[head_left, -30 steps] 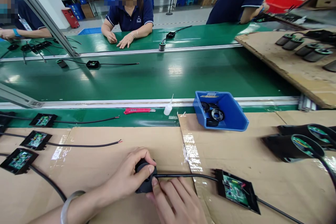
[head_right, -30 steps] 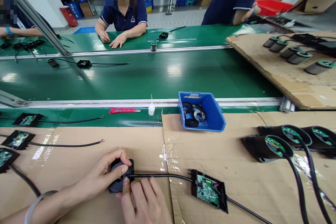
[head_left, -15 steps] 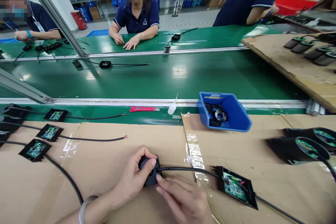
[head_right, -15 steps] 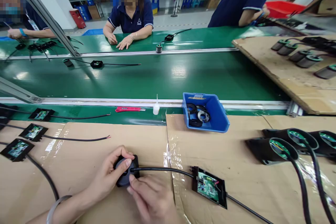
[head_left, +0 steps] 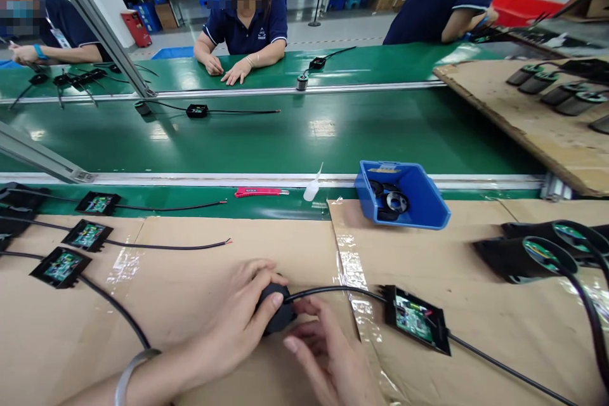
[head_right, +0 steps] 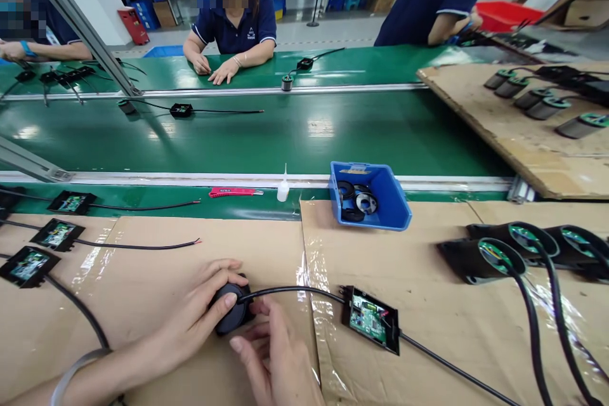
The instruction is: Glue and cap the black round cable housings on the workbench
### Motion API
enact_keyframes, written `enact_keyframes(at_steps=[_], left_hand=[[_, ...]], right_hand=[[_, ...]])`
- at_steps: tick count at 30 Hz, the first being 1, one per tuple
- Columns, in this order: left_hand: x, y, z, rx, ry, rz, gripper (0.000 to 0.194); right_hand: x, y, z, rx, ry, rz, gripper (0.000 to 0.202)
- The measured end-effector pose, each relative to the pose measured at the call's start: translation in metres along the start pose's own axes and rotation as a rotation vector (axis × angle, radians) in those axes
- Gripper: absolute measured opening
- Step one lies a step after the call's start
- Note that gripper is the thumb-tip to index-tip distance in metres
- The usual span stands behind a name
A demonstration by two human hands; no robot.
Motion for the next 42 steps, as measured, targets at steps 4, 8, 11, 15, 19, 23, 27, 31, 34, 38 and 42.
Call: enact_keyframes(at_steps=[4,8,11,15,19,23,27,31,34,38,42], left_hand=[[-0.017,-0.020,0.005,0.101,-0.168,-0.069,0.029],[-0.024,-0.027,0.001,0.109,-0.224,-0.159,0.033],[-0.026,-0.031,-0.005,0.105,-0.235,-0.180,0.037],[-0.028,-0.035,-0.009,0.103,-0.247,-0.205,0.038],[-0.029,-0.038,-0.011,0.068,-0.240,-0.224,0.037],[-0.029,-0.040,-0.011,0.028,-0.228,-0.248,0.033],[-0.030,-0.039,-0.011,-0.020,-0.204,-0.297,0.031],[-0.031,-0.037,-0.013,-0.032,-0.169,-0.341,0.032],[-0.030,-0.033,-0.013,0.025,-0.213,-0.329,0.033],[-0.023,-0.026,-0.011,0.113,-0.358,-0.279,0.030],[-0.013,-0.019,-0.010,0.156,-0.472,-0.198,0.038]], right_hand=[[-0.010,-0.007,0.005,0.137,-0.305,-0.071,0.046],[-0.012,-0.005,0.016,0.123,-0.319,-0.057,0.049],[-0.013,-0.007,0.021,0.019,-0.171,-0.001,0.054],[-0.018,-0.014,0.028,-0.007,-0.119,-0.096,0.052],[-0.022,-0.016,0.038,0.046,-0.186,-0.213,0.050],[-0.025,-0.019,0.040,0.092,-0.224,-0.256,0.048],[-0.031,-0.021,0.032,0.028,-0.189,-0.270,0.046],[-0.037,-0.017,0.029,-0.045,-0.035,-0.263,0.044],[-0.037,-0.012,0.029,-0.091,0.053,-0.268,0.041],[-0.034,-0.009,0.024,-0.113,0.166,-0.255,0.039],[-0.031,-0.015,0.014,-0.233,0.350,-0.168,0.041]])
Point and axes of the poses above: each hand's wrist, its own y-axis towards the middle knuckle, its own x-axis out of the back of the hand, z = x × y, the point moved 1 cm from there along y, towards the middle knuckle, and after that the axes turned 9 degrees about -z, right-handed, at the moved point
